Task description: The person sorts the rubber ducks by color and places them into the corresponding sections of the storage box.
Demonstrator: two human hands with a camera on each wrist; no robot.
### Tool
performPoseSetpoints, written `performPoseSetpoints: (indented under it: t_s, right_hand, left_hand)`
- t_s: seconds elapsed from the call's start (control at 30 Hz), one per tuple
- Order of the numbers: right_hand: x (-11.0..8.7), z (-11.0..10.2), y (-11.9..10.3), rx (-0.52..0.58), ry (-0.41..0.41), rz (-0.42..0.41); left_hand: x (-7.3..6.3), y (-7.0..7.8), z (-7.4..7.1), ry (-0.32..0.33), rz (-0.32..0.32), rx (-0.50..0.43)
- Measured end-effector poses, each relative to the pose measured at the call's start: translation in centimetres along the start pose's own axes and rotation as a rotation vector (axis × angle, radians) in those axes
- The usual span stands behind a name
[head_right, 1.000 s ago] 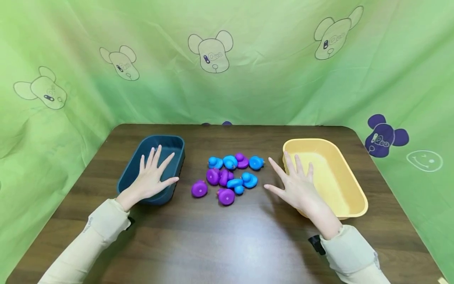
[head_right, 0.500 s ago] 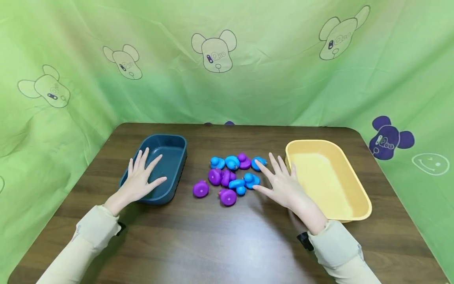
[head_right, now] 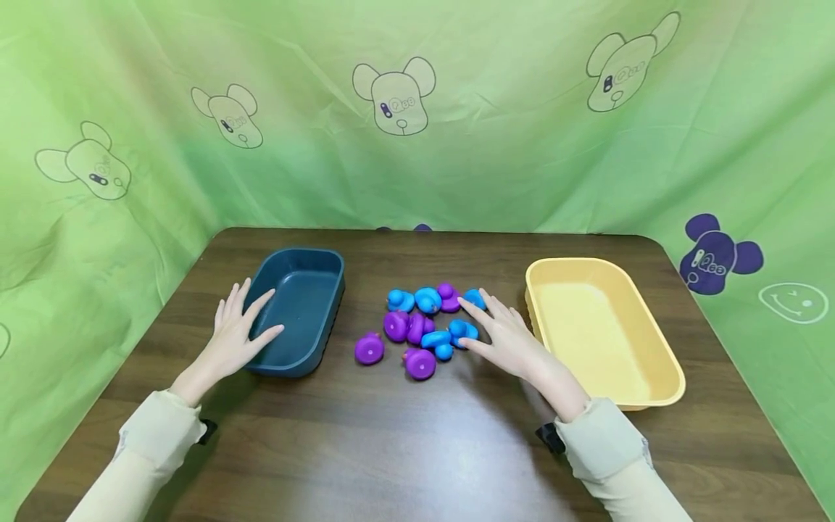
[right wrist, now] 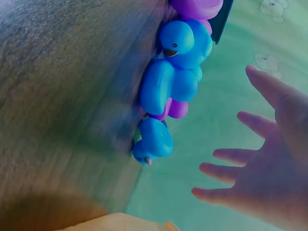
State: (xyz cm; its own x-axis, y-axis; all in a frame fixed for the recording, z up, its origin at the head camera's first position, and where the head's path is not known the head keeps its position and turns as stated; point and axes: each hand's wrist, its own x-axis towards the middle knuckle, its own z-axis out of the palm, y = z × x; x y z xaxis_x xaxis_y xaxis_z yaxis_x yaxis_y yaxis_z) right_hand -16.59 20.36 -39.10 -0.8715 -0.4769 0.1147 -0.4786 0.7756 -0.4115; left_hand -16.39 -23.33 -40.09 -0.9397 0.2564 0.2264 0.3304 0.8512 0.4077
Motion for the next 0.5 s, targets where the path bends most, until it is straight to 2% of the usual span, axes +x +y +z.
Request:
performPoseSetpoints:
  t_s: [0.13, 0.33, 0.5]
  right_hand:
    - [0.3, 0.2, 0.2, 0.065, -0.006, -0.008]
    - [0.7, 0.6, 0.6, 0.13, -0.035, 0.034]
    - [1.1, 1.1, 1.1, 0.146, -0.017, 0.004]
  left_hand:
    - [-0.3, -0.7, -0.2, 0.016, -0.025, -0.023]
    - [-0.7, -1.6, -0.5, 0.013, -0.071, -0.07]
    - [-1.2, -2.2, -0.7, 0.033, -0.086, -0.096]
